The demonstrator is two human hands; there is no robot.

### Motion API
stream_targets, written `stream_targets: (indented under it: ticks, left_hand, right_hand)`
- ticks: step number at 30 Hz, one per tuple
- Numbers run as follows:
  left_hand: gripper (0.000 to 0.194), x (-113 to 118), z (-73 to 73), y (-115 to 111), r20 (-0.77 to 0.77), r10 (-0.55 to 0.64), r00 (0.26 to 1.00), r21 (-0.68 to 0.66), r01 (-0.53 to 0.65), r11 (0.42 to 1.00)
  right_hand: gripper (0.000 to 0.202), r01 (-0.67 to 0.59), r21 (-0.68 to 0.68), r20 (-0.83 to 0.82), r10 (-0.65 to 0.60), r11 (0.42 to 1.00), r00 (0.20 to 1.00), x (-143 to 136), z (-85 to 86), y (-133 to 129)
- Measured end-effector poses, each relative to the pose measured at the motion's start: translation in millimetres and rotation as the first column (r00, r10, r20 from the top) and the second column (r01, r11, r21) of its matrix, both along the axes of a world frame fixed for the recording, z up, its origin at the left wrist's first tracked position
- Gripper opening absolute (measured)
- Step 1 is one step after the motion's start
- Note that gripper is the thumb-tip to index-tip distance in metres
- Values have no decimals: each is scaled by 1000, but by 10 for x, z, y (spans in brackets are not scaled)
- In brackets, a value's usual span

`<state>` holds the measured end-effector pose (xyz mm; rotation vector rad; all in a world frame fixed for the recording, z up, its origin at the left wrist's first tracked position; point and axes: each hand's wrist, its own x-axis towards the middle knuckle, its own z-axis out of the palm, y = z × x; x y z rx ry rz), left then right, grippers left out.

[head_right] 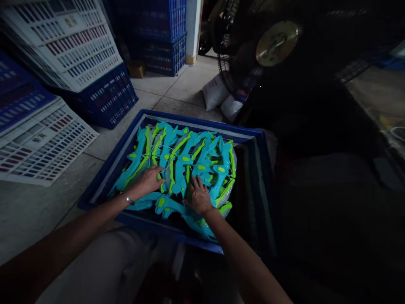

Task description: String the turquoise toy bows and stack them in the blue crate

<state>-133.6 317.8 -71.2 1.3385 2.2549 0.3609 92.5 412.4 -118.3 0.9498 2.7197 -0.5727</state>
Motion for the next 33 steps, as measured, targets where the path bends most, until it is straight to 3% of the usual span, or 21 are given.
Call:
stream_targets:
  ticks: [3,5,8,11,15,18,21,23,26,28,33]
  left_hand:
    - [35,13,-63,-464,25,-4,1000,-17,4,1000]
    - [33,4,-108,-718,54,39,998,-17,-38,999]
    - [34,-24,-137,-1019,117,163,980,33,-168,985]
    - [32,-27,-125,-1291,231,331,915,86,-358,930]
    - [30,63,-63,-1735,488,502,714,59,-601,797]
    - [34,187,33,-2105,662,534,525,-4,-711,703]
    - [34,301,129,-2356,758,532,377,-68,-766,640]
    - [34,347,159,-2379,802,509,313,-106,-764,637]
    - [34,364,119,-2161,836,462,294,-129,-715,688]
    - [35,356,30,-1893,825,451,341,-129,-663,738]
    - [47,369,-291,-1256,692,466,550,-221,-454,863]
  right_hand:
    - [72,23,62,-42,-20,998,999,-28,53,-20]
    - [61,-25,102,-88,34,994,996,-33,151,-129]
    - [36,-215,72,-46,219,974,975,-63,303,-418]
    - [23,-326,14,77,324,945,943,-165,308,-729]
    - [30,-288,66,198,270,955,942,-378,81,-954]
    - [36,-256,90,278,222,963,935,-515,-63,-958]
    - [32,-245,83,335,204,966,920,-605,-91,-889]
    - [27,-240,76,359,198,968,912,-642,-74,-844]
    - [28,-226,76,375,182,971,909,-671,-52,-814]
    - [29,-212,75,375,169,974,911,-678,-49,-817]
    - [29,-162,51,355,134,985,925,-688,-66,-818]
